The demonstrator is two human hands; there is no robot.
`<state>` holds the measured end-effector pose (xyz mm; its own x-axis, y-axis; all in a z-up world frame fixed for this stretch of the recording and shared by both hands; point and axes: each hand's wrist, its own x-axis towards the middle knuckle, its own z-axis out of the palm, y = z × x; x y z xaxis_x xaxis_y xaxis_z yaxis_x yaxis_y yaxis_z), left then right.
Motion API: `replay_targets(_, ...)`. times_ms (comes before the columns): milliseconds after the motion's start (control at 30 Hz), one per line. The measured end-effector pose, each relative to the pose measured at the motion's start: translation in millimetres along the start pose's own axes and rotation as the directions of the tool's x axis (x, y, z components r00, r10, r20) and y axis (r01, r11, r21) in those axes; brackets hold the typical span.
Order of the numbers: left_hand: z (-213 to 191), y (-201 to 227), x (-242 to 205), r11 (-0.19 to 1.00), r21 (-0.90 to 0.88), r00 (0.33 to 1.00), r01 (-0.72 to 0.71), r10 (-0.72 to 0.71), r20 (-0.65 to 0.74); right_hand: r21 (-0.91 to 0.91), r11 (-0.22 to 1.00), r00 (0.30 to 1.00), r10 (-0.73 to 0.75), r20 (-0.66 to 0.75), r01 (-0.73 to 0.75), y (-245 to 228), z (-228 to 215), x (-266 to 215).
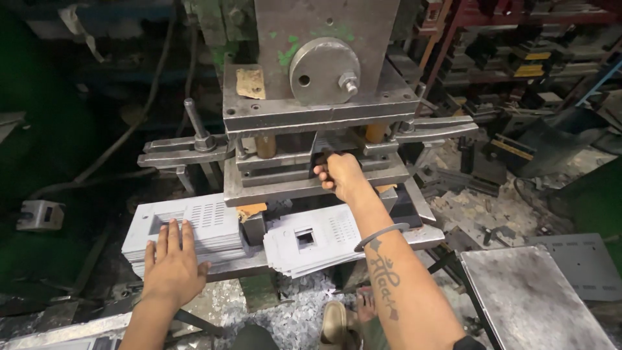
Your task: Operating a manual press machine to stamp metal components and sorting them into stacks.
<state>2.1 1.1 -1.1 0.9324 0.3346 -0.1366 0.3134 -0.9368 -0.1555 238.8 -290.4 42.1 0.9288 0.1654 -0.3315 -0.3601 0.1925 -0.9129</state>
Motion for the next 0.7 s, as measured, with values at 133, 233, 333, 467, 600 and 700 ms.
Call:
replay_targets(133,-8,2,-4,1.0,0.014,1.0,0.01,-0.011,0.022,-0.008,1.0,1.0,-0.011,-0.01,0.011,4,-4,6)
replay_targets(233,-3,1,-2,1.0,-0.001,1.0,0.015,-0.015,0.014,-0.026,0.999,1.0,-0.024,-0.014,0.023,7,-4,8)
replay_targets(333,-1,-1,-1,1.0,-0.012,1.0,0.013,-0.013,-0.015,-0.048,0.998,0.999,-0.037,-0.033,0.035,1,2,0)
replay_targets(467,17,-5,7,0.998,0.064,0.995,-0.005,0.012,-0.101,0.019,0.999,0.996,0.031,-0.085,-0.029,-15,11,-19)
replay_targets(600,23,-4,10,0.985,0.171,0.99,0.02,0.005,-0.14,0.185,0.978,0.989,0.115,-0.089,-0.097,-7,3,-3)
replay_targets(700,28,-4,12,0.983,0.185,0.983,0.012,0.022,-0.183,0.303,0.952,0.997,0.055,-0.059,-0.035,16,-9,-18)
